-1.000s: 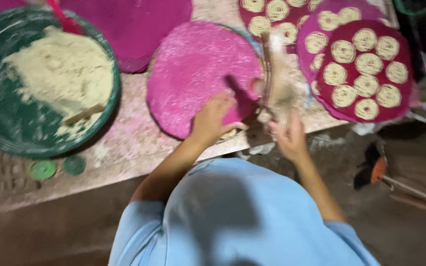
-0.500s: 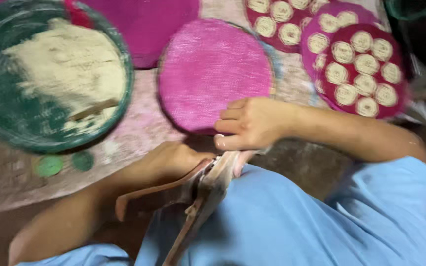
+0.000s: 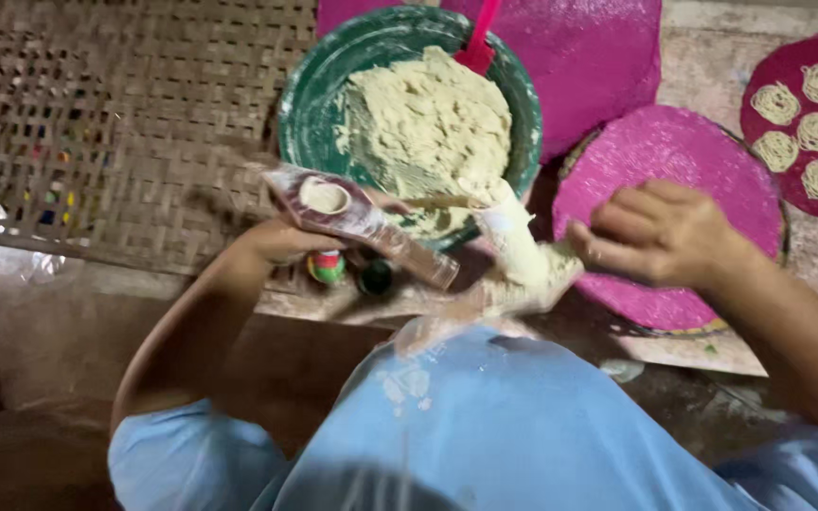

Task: The person uses a manual dough press to extrude dough into spiral shapes onto pink mats placed in woven trays. They repeatedly scoop dough from a green basin, load the press, and squeeze out spirals, then scrape the press clean and continue the cycle.

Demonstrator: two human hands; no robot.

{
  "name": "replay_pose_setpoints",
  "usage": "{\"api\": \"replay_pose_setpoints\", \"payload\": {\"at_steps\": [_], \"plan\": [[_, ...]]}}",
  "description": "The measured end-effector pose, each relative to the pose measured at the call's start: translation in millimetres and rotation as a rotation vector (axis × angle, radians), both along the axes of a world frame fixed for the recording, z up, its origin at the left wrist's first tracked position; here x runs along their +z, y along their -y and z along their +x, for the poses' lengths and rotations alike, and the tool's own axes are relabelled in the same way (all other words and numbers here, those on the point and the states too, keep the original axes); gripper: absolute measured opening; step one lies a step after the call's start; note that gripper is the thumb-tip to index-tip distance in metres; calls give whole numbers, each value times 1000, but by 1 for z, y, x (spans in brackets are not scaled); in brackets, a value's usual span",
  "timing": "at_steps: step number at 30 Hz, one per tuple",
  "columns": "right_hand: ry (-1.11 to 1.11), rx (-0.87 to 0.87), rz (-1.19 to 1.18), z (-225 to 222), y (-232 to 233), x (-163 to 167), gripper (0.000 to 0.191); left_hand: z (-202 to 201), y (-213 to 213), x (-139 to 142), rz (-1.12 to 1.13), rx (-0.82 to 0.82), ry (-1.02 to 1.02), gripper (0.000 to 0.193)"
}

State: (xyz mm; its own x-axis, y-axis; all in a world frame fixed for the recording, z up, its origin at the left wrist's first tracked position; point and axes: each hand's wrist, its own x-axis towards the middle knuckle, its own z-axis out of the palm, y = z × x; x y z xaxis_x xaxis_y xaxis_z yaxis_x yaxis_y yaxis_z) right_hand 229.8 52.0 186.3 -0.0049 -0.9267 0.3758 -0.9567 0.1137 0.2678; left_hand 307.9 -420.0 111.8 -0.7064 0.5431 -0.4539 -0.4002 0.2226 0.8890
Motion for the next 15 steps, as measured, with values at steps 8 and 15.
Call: {"api": "replay_pose_setpoints", "payload": {"at_steps": [8, 15], "plan": [[-342, -186, -261, -54, 116, 3, 38, 5, -54, -118, 521, 243, 179, 26], [97, -175, -636, 10, 159, -13, 36, -8, -33, -123, 286, 490, -196, 21]]}}
